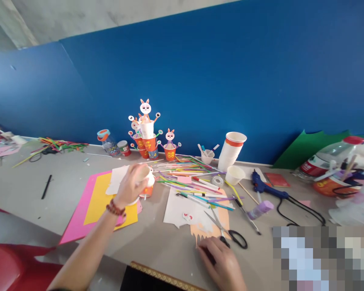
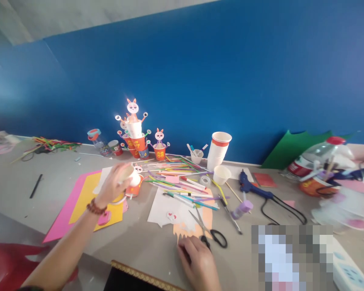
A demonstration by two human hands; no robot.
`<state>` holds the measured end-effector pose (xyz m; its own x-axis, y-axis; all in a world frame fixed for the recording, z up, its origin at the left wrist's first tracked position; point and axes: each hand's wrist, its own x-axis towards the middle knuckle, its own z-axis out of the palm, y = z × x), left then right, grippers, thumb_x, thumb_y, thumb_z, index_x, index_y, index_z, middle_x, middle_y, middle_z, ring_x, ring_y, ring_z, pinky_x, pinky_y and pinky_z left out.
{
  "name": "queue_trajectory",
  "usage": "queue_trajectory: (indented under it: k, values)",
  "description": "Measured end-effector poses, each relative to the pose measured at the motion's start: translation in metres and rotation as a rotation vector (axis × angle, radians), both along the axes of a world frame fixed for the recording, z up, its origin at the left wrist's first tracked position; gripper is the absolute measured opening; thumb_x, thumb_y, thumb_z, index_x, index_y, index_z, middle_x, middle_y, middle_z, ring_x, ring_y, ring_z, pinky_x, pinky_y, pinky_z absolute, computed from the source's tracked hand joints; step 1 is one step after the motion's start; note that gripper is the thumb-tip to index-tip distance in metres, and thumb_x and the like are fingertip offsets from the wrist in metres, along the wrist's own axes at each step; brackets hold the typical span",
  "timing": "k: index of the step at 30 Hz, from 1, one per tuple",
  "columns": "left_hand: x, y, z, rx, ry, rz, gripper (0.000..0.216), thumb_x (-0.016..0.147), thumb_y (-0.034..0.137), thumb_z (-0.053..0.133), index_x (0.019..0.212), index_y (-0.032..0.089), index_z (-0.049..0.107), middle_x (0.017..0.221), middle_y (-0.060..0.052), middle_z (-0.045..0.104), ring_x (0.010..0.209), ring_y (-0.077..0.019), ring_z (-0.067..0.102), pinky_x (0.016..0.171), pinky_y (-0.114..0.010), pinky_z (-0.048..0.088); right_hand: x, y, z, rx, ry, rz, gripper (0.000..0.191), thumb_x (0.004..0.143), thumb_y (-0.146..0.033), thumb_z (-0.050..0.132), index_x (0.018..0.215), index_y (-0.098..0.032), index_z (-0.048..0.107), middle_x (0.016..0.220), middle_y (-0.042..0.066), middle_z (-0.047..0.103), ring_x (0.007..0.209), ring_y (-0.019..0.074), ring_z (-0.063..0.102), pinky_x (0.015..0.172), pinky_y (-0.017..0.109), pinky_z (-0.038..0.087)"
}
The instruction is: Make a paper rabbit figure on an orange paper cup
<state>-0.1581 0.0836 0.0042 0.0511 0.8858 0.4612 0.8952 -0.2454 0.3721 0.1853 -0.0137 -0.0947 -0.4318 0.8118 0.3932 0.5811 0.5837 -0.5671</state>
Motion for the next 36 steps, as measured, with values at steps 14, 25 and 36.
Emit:
queue_trajectory:
  k: [14, 25, 36]
  values:
    - [-0.042, 0.135, -0.017, -0.235, 0.125, 0.388, 0.045, 0.083, 0.042, 0.058, 0.120, 0.017, 0.053, 0.117, -0.013, 0.052, 0.090, -0.0250, 0.060, 0.077, -0.033, 0.046, -0.001, 0.004, -0.002, 0.153, 0.020, -0.017, 0.018, 0.095, -0.022, 0.045, 0.083, -0.023, 0.058, 0.066, 0.003, 0.064, 0.058, 0.0164, 0.063, 0.053, 0.023, 0.049]
    - [-0.090, 0.126, -0.011, -0.240, 0.098, 0.489, 0.044, 0.082, 0.041, 0.057, 0.120, 0.019, 0.054, 0.126, -0.013, 0.049, 0.098, -0.0277, 0.059, 0.085, -0.036, 0.046, 0.001, 0.004, -0.002, 0.101, 0.046, -0.040, 0.016, 0.093, -0.022, 0.049, 0.081, -0.024, 0.060, 0.064, 0.001, 0.062, 0.057, 0.0161, 0.062, 0.052, 0.023, 0.048]
    - [-0.096, 0.135, -0.018, -0.165, -0.018, 0.411, 0.037, 0.090, 0.033, 0.060, 0.122, 0.015, 0.055, 0.123, -0.012, 0.057, 0.105, -0.0251, 0.060, 0.088, -0.045, 0.052, 0.002, 0.005, -0.009, 0.106, 0.022, -0.042, 0.015, 0.093, -0.020, 0.049, 0.083, -0.023, 0.059, 0.064, 0.001, 0.061, 0.054, 0.0154, 0.060, 0.051, 0.023, 0.048]
